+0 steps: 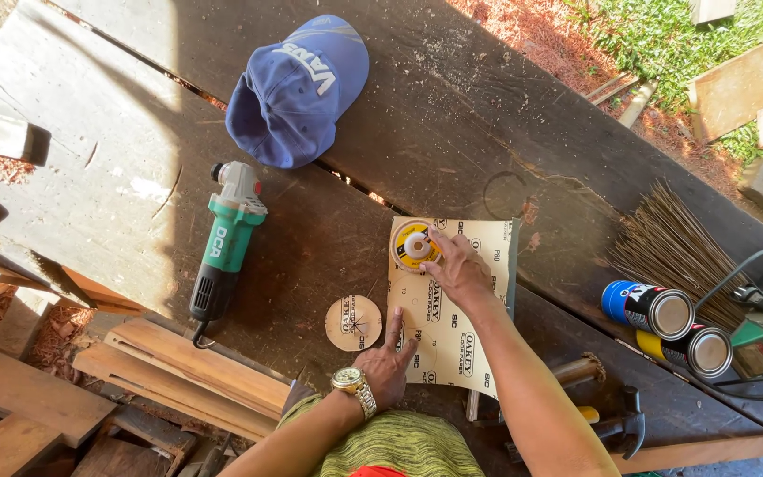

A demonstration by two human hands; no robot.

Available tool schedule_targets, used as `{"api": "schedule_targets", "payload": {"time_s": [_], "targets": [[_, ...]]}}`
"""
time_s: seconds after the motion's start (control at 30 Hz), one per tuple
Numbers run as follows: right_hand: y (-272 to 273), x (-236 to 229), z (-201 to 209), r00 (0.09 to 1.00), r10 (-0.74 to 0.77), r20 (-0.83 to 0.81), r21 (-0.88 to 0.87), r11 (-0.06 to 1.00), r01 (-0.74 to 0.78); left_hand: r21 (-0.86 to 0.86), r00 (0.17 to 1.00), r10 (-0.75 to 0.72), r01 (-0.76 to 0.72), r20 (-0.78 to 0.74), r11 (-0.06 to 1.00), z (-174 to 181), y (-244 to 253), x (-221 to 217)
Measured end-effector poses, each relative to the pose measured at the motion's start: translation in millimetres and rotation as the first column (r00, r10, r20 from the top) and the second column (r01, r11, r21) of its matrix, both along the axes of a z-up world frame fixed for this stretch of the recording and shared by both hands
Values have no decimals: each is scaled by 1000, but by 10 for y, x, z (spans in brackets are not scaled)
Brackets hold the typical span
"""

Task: Marking circular templates on a sheet of sandpaper using a sanding disc and a pencil.

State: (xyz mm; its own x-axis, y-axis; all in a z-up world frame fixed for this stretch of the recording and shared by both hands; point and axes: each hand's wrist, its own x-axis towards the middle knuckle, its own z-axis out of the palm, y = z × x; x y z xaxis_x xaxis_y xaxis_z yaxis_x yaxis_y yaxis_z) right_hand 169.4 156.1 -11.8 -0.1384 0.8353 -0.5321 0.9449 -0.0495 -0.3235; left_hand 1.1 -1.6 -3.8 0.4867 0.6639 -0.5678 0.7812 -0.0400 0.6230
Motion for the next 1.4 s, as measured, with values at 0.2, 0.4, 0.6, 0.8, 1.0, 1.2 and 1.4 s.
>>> {"api": "schedule_targets", "payload": {"time_s": [0.2,0.4,0.6,0.8,1.0,1.2,1.4], "targets": [[14,-54,96,999,-23,31,-14,1000,23,-128,1000,9,-13,-30,992,590,432,107],[-2,-31,96,999,-46,-17,1,999,46,-64,984,177,-179,-35,982,586,807,285],[-25,50,-103,997,-51,-52,-11,999,50,41,948,318,-317,-22,947,324,1017,365],[3,9,2,986,-105,-127,-15,994,104,16,939,331,-331,-92,944,240,1107,350],[-1,45,16,981,-91,-172,10,995,95,-43,957,223,-234,-184,971,320,1186,317],[62,254,-275,861,-193,-470,63,966,251,-30,964,156,-166,-213,986,118,1135,403],[333,44,244,737,-295,-608,111,888,447,3,971,153,-155,-184,988,76,1151,446]]}}
